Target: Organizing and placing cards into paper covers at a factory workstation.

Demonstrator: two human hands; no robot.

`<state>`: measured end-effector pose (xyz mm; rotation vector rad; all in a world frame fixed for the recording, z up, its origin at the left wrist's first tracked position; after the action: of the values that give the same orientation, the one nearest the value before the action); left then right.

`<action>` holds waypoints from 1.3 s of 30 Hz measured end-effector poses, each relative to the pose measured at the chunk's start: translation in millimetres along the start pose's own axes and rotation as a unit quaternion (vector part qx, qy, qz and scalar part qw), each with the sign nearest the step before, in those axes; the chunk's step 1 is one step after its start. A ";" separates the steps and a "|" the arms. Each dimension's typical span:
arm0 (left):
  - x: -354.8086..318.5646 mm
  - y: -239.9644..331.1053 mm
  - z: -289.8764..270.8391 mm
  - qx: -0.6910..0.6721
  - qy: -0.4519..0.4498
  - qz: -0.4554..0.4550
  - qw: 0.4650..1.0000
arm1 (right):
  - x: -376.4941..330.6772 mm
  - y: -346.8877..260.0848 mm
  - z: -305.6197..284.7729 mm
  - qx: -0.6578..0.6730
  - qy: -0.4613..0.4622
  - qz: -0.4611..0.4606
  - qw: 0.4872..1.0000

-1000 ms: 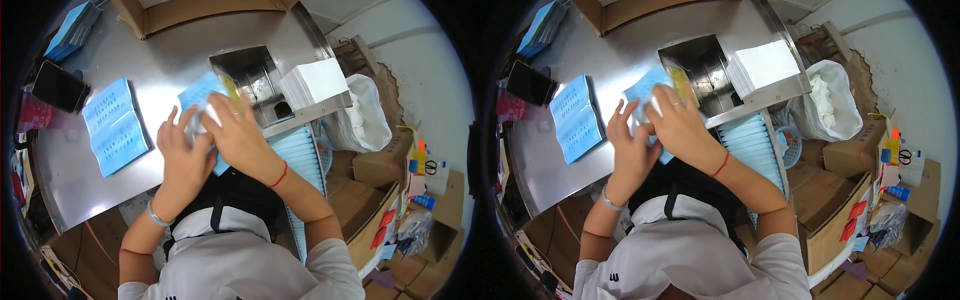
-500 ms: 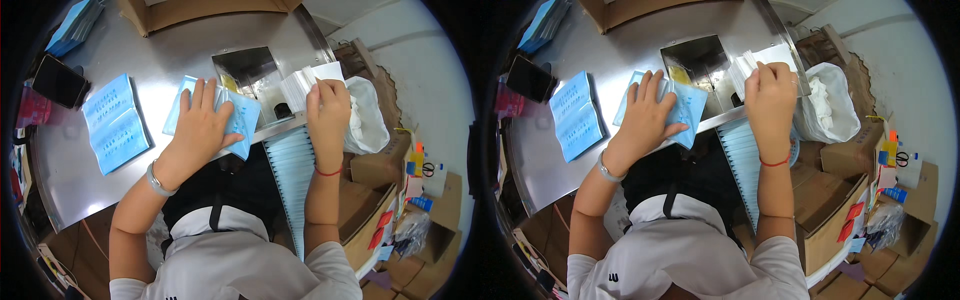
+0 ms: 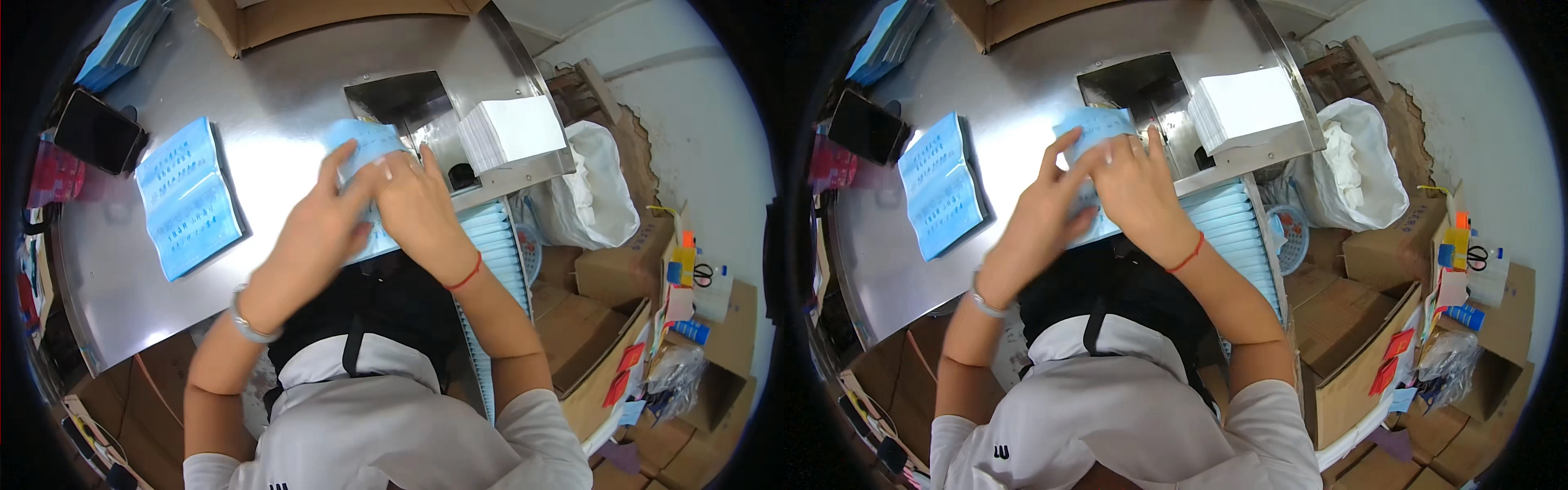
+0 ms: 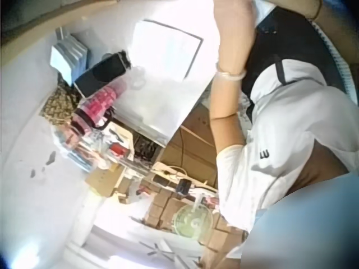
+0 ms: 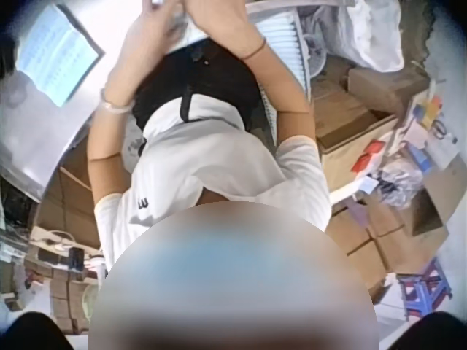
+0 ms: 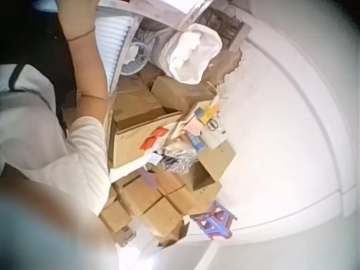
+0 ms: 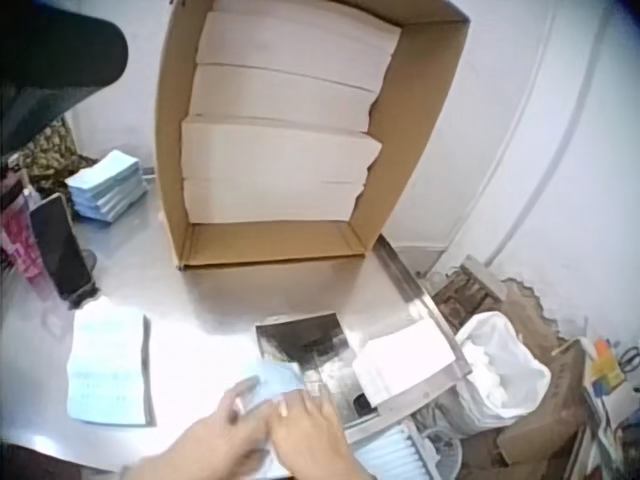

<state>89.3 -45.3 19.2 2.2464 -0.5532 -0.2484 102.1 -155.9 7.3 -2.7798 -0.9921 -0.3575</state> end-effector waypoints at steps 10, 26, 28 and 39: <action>-92.4 -69.5 -94.6 0.278 0.283 -0.154 0.905 | -21.0 53.8 -94.2 -0.003 0.273 0.198 0.941; -31.4 -7.4 15.1 0.183 0.061 0.029 0.981 | -31.2 68.0 -93.5 -0.021 0.140 0.087 0.986; -40.4 -16.0 3.9 0.185 0.035 0.006 0.982 | -32.8 -15.4 -63.0 0.120 0.094 0.025 0.988; -35.8 -6.2 1.8 0.277 0.061 0.021 0.959 | -10.2 34.1 -79.3 0.173 0.226 0.141 0.948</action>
<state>58.9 -26.2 13.4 2.7620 -0.6632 0.0840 102.9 -206.8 77.7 -2.3210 -0.4859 -0.6665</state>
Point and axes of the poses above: each hand's wrist, its own x-axis towards the middle knuckle, its own z-axis out of the palm, y = z × x, the point moved 6 cm from there along x, towards the middle knuckle, and after that the axes turned 7 degrees about -y, right-handed, at the moved point
